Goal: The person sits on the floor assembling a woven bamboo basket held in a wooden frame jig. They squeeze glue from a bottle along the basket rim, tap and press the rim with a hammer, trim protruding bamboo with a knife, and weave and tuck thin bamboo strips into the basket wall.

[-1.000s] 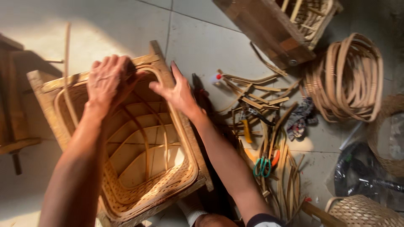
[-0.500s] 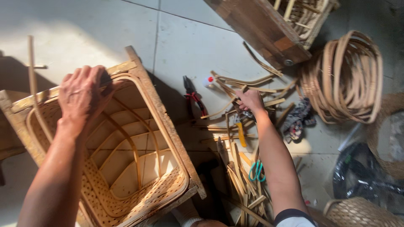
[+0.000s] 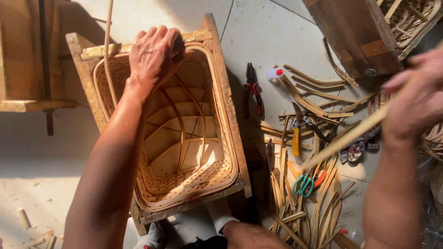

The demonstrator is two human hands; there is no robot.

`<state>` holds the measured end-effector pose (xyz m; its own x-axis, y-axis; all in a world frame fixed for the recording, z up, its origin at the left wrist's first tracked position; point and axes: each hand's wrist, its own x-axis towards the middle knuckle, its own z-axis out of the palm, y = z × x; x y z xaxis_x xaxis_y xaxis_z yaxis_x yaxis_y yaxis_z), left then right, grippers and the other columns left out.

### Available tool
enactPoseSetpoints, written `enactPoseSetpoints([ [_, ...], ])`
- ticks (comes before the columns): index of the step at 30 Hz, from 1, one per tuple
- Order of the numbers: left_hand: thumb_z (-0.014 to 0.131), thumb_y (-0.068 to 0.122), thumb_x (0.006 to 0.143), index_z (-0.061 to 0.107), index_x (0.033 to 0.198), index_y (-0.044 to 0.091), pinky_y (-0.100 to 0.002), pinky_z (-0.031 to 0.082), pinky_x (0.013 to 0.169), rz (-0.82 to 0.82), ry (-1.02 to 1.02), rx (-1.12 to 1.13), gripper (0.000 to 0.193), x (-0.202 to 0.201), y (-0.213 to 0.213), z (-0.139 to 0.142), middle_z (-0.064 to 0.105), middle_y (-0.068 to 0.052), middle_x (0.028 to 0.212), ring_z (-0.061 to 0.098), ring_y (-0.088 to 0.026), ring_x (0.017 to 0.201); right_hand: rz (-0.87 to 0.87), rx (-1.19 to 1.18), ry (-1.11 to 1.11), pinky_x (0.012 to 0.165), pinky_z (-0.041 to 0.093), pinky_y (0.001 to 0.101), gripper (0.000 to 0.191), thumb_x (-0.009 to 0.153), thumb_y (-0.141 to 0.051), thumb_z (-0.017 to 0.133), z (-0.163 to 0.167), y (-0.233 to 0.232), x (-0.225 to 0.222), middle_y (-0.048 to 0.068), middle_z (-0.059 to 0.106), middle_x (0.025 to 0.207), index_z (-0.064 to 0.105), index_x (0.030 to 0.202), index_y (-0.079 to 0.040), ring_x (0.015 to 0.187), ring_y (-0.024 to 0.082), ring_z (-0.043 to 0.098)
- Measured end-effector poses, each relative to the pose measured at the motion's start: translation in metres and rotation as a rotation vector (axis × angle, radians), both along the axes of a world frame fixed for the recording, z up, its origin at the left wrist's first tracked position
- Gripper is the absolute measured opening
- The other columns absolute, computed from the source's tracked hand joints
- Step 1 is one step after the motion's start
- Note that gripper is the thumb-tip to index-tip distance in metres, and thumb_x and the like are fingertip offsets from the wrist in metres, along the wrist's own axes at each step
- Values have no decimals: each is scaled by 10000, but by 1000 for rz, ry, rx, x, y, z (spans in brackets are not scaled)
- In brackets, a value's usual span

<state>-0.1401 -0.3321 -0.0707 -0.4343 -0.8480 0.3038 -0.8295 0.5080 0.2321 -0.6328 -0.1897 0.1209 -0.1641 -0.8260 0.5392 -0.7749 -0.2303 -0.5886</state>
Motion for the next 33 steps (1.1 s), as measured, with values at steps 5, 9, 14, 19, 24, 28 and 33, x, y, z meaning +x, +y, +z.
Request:
enactPoseSetpoints([
  [5,656,714,978,632,1110,95,-437,476,838,14,38,24,633,-3,-3,6,648,-98,961,617,-260,910,475,84,-599,452,431,205,367,1180,-101,501,-48,-18,200,84,714,880,522,1543,-48,454,4,457],
  [9,699,728,922,637,1109,93,-447,471,856,50,58,115,665,-5,-3,10,653,-94,975,616,-255,913,262,338,-616,437,357,186,415,1121,-164,573,-84,-44,270,5,641,789,535,1519,-52,515,-4,428],
  [14,735,653,948,639,1145,99,-445,469,866,21,69,57,596,-4,2,10,651,-81,1010,613,-252,935,199,485,-666,451,377,181,425,1094,-230,603,-102,-42,276,-49,588,744,570,1493,-86,546,-1,458],
  [19,734,642,969,632,1140,117,-446,470,874,0,88,-21,562,-1,3,7,650,-63,1004,615,-237,951,203,505,-711,497,395,183,415,1089,-220,625,-125,-39,268,-58,570,759,592,1481,-91,593,-2,454],
  [24,708,675,967,617,1083,100,-440,465,808,18,70,124,594,-3,-3,10,640,-89,929,581,-228,826,293,406,-602,577,427,189,405,1114,-184,618,-138,-40,270,-61,572,806,566,1504,-85,663,10,467],
  [28,702,689,932,601,1033,100,-433,463,793,55,39,193,607,-7,-6,17,637,-91,900,571,-230,793,327,486,-597,564,392,207,412,1085,-159,619,-136,-47,285,-47,515,779,586,1485,-68,658,28,424],
  [33,735,580,908,613,1036,126,-447,474,843,69,33,228,487,-6,-9,20,656,-70,941,611,-236,878,329,528,-293,718,508,253,393,1072,-193,626,-125,-56,299,87,638,835,596,1426,-24,794,49,505],
])
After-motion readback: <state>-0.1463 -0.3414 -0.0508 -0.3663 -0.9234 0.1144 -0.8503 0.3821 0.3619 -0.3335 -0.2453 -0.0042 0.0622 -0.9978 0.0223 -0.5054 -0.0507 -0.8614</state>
